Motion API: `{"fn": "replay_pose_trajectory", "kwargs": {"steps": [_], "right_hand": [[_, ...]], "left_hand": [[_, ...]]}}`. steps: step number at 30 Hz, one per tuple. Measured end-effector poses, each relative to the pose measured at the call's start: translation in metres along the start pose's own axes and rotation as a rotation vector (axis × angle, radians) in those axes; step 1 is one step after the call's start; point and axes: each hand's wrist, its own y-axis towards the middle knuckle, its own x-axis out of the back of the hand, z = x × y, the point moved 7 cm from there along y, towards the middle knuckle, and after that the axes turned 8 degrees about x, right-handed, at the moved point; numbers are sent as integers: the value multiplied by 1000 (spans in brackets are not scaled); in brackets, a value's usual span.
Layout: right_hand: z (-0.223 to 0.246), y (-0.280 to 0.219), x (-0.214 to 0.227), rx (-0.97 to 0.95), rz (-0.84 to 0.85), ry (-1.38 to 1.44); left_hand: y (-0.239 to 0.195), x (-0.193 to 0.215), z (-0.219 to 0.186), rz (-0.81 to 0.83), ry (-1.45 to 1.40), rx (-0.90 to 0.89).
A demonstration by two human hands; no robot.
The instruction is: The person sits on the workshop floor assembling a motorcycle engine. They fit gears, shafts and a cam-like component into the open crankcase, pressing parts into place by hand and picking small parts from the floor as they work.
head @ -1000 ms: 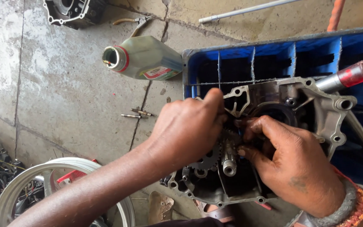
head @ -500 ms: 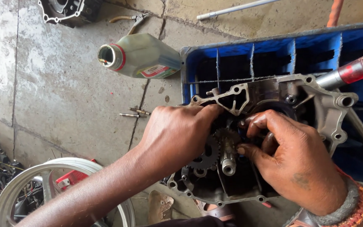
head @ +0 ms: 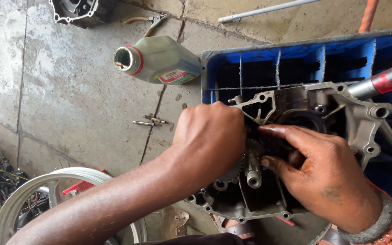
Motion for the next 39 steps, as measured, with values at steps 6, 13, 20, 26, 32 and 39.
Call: {"fn": "replay_pose_trajectory", "kwargs": {"steps": [6,13,20,26,32,39], "right_hand": [[-6,-2,-4,57,25,64],[-6,0,-3,-108,15,-47],[-4,-4,1,-96,-85,28],[-14,-4,-1,-151,-16,0],[-17,-4,1,-154,-40,33],[-14,-6,2,-45,-41,64]], "left_hand": [[1,-4,3,24,52,35],[-11,6,17,-169,-198,50],[-15,7,9,-266,-85,4],[-6,4,3,-126,29,-5],[-6,5,8,-199,-80,2],[-11,7,6,-315,-151,-131]]}}
